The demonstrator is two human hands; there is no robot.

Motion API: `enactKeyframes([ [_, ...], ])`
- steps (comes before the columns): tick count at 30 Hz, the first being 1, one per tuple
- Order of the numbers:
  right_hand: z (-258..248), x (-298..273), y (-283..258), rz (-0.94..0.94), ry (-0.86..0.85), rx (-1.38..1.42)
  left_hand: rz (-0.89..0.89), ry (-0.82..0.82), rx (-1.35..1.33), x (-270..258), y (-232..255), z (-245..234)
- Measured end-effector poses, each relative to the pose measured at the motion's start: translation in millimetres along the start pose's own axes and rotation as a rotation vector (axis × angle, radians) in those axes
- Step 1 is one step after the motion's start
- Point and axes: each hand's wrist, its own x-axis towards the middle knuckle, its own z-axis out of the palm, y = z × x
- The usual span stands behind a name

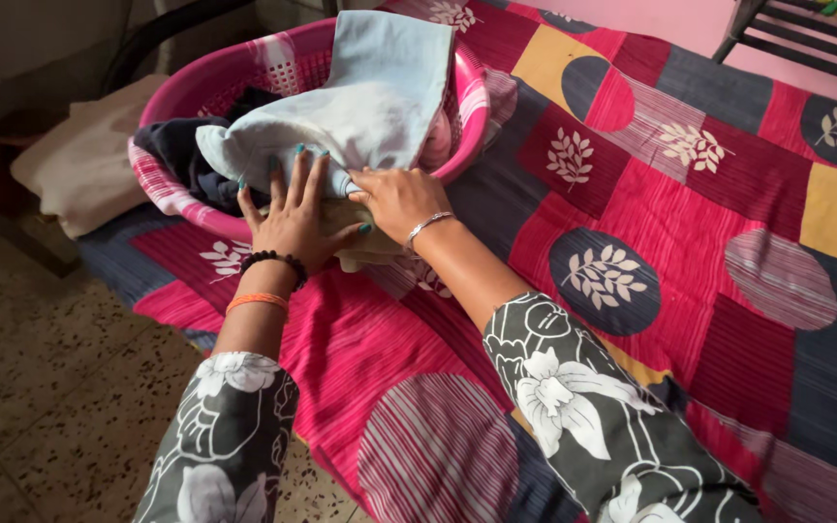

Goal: The person folds a pair of light blue jeans and a beige t-shirt on a patterned bedspread. The jeans are folded into a compact rectangle and placed into an open suitcase. The t-shirt is then folded and placed on the bed.

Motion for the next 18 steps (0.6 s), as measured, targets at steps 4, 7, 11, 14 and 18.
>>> enactKeyframes([
  [4,-36,-12,-14,0.141,-0.072,-0.034,-0.018,0.058,-0.063,-12,6,-11],
  [7,-69,-21,-13,0.13,0.017,0.006,0.053,0.318,0.034,-24,9,-24],
  [11,-119,-41,13,0.096,0.263,0.084,0.094,0.587,-0.078,-22,37,-54],
  [14,-163,-58,40,0.163,0.377,0.375,0.077,0.671,-0.166,-15,72,-82],
  [18,-214,-100,61,0.16,0.491,0.516,0.095,0.59,-0.258,-15,129,-101],
])
